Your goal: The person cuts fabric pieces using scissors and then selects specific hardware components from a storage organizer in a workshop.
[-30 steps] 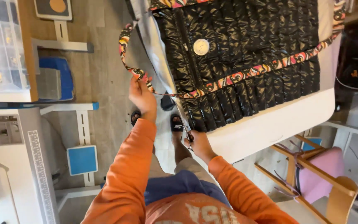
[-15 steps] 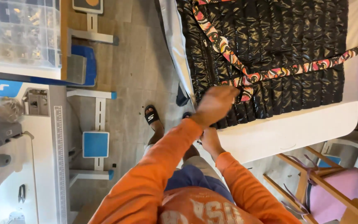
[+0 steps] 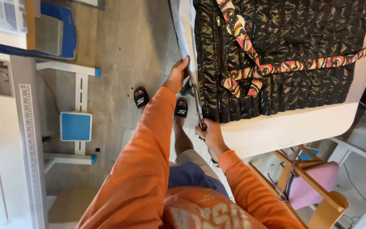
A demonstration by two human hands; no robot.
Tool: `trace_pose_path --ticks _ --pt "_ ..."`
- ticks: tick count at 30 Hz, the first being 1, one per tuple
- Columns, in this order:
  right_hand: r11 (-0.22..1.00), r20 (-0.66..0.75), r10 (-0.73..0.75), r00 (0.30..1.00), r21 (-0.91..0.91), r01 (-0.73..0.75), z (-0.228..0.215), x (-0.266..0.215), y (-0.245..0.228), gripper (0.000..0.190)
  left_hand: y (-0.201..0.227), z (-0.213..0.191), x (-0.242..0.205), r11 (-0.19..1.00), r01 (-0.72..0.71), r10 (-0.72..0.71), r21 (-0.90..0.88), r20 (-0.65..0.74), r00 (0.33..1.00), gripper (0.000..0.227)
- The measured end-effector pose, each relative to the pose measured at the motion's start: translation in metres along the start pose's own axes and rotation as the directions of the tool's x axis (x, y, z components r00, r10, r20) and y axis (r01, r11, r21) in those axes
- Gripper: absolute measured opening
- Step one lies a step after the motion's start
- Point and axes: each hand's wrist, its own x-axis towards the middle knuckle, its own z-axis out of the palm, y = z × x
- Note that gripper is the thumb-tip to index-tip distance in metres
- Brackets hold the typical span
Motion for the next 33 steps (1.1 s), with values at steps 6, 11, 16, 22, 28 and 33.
trace_pose_path --ticks 6,11,16,22,28,33 --pt "0.995 0.040 -0.013 0.999 0.103 0.008 -0.003 -0.004 -0.025 0.012 -0.005 -0.039 -0.045 0.919 -0.159 0.232 0.360 -0.169 0.958 0.058" --pt "0.974 0.063 0.004 0.998 0.225 -0.018 -0.002 -0.009 -0.034 0.015 0.010 -0.024 -0.091 0.843 -0.041 0.177 0.536 -0.205 0.963 0.039" --pt "0.962 0.073 0.050 0.996 0.264 -0.068 -0.010 -0.012 -0.065 0.018 0.018 -0.010 -0.115 0.794 -0.053 0.214 0.606 -0.196 0.957 0.042" --pt "0.968 0.057 0.041 0.998 0.247 -0.054 -0.008 0.003 -0.075 0.016 0.008 -0.021 -0.109 0.746 -0.107 0.273 0.657 -0.155 0.949 0.054" --pt "0.979 0.036 0.019 0.999 0.204 -0.026 -0.010 0.005 -0.098 0.014 0.017 0.006 -0.126 0.732 -0.113 0.306 0.672 -0.176 0.936 0.050" --pt "0.979 0.004 0.002 1.000 0.206 -0.002 -0.005 0.005 -0.094 0.012 0.007 -0.007 -0.115 0.742 -0.123 0.310 0.659 -0.175 0.934 0.049"
